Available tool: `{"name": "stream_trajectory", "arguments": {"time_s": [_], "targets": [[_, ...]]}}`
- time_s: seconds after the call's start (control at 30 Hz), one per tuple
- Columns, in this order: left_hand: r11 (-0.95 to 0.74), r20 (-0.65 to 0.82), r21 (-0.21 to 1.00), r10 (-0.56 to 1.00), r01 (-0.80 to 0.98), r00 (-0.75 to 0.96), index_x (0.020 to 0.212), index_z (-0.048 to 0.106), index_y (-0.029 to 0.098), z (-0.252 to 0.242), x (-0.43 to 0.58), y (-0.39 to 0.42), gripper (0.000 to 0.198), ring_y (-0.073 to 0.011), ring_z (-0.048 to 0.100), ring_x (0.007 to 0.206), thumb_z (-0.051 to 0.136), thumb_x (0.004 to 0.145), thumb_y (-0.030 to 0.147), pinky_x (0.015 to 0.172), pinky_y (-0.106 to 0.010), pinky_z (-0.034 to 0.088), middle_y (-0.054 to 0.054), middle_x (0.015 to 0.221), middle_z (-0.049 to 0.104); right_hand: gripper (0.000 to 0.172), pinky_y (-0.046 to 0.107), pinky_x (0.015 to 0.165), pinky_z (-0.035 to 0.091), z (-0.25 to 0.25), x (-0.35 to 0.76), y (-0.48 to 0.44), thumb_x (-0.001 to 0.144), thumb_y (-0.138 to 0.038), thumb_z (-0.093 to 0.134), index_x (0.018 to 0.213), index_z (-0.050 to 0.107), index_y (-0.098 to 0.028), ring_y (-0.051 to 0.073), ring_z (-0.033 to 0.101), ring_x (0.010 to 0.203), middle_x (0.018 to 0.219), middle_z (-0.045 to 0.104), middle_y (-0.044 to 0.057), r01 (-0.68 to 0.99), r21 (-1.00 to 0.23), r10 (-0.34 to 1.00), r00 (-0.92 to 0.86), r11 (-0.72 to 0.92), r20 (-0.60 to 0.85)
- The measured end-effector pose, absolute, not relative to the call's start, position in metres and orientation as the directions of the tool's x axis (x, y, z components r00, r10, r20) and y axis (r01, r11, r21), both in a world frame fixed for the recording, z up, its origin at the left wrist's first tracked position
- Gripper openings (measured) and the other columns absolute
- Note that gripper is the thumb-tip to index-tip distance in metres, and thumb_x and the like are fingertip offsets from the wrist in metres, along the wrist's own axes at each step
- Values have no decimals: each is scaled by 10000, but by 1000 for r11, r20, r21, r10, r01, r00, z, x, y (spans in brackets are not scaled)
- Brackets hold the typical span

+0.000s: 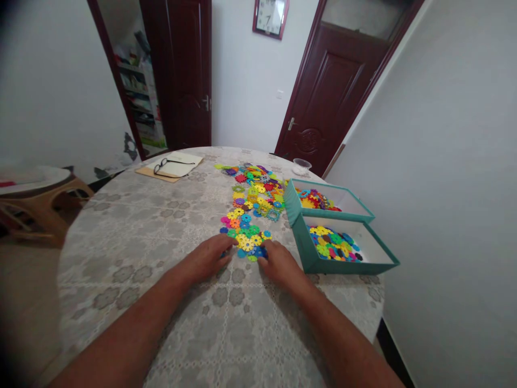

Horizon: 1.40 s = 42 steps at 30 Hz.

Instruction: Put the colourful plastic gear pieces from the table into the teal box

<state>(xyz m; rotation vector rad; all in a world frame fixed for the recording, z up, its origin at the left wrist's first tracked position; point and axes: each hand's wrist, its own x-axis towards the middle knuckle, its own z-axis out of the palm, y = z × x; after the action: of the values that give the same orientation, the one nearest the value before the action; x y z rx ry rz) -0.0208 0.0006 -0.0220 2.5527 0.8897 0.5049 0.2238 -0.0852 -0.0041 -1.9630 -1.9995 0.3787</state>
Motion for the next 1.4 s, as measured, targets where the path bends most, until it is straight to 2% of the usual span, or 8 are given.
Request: {"name": "stream_trajectory", "arguments": {"time_s": [0.17, 0.3, 0.4, 0.6, 0.77, 1.07, 1.27, 1.4], "targets": [[-706, 228, 527, 654, 473, 722, 1315, 610, 222, -16, -30, 4, 462, -276, 580, 1252, 639, 854, 242, 1116, -421, 448, -112, 1307, 647, 305, 294, 795, 480, -12, 223, -71, 904, -271, 619, 1194, 662, -187, 214, 657, 887, 955, 718, 63, 865, -498, 990, 15, 57, 140], [-671, 62, 547, 629, 500, 775, 1375, 582, 256, -5, -45, 5, 643, -285, 568, 1269, 717, 748, 219, 1110, -422, 445, -102, 1347, 629, 375, 363, 966, 499, -25, 228, -72, 940, -311, 580, 1279, 634, -159, 249, 644, 1075, 1174, 685, 136, 879, -471, 954, 75, 75, 291], [-623, -23, 576, 635, 529, 772, 1351, 599, 270, -1, -48, 5, 611, -249, 621, 1166, 706, 754, 197, 1029, -377, 484, -78, 1269, 667, 461, 416, 1077, 463, -30, 234, -71, 956, -352, 558, 1367, 592, -146, 282, 597, 1231, 1309, 642, 173, 904, -423, 937, 88, 68, 339], [-575, 2, 595, 700, 562, 714, 1253, 657, 244, 0, -45, 7, 462, -228, 670, 1019, 670, 796, 183, 910, -342, 510, -68, 1142, 716, 599, 418, 1115, 431, -23, 228, -63, 974, -462, 565, 1465, 515, -122, 301, 542, 1343, 1454, 569, 196, 934, -356, 981, 64, 5, 182], [-582, -28, 620, 653, 526, 757, 1331, 622, 307, 3, -49, 4, 624, -229, 665, 1077, 768, 727, 239, 952, -337, 506, -56, 1224, 698, 608, 377, 1072, 444, -17, 210, -64, 951, -522, 611, 1448, 533, -181, 285, 566, 1297, 1438, 563, 155, 941, -339, 986, 57, 0, 158], [-634, -19, 541, 648, 553, 762, 1151, 695, 277, 0, -46, 3, 389, -244, 648, 1092, 728, 768, 220, 948, -336, 496, -34, 1154, 713, 517, 326, 1028, 445, -17, 203, -57, 925, -412, 633, 1389, 604, -185, 249, 604, 1190, 1305, 602, 119, 929, -369, 993, 25, 20, 115], [-641, 102, 533, 697, 553, 710, 1156, 684, 268, -14, -35, 5, 324, -234, 662, 1048, 627, 843, 207, 947, -355, 507, -43, 1138, 729, 584, 327, 988, 453, -12, 199, -59, 899, -496, 675, 1395, 585, -201, 261, 606, 1171, 1309, 585, 122, 947, -321, 995, 9, 22, 96], [-666, 160, 516, 693, 539, 703, 1185, 668, 255, -20, -27, 6, 328, -236, 654, 1091, 632, 861, 219, 981, -359, 502, -60, 1176, 712, 426, 335, 903, 463, -10, 193, -55, 958, -439, 589, 1299, 618, -185, 264, 635, 1089, 1241, 598, 133, 977, -215, 995, 22, -1, 99]]}}
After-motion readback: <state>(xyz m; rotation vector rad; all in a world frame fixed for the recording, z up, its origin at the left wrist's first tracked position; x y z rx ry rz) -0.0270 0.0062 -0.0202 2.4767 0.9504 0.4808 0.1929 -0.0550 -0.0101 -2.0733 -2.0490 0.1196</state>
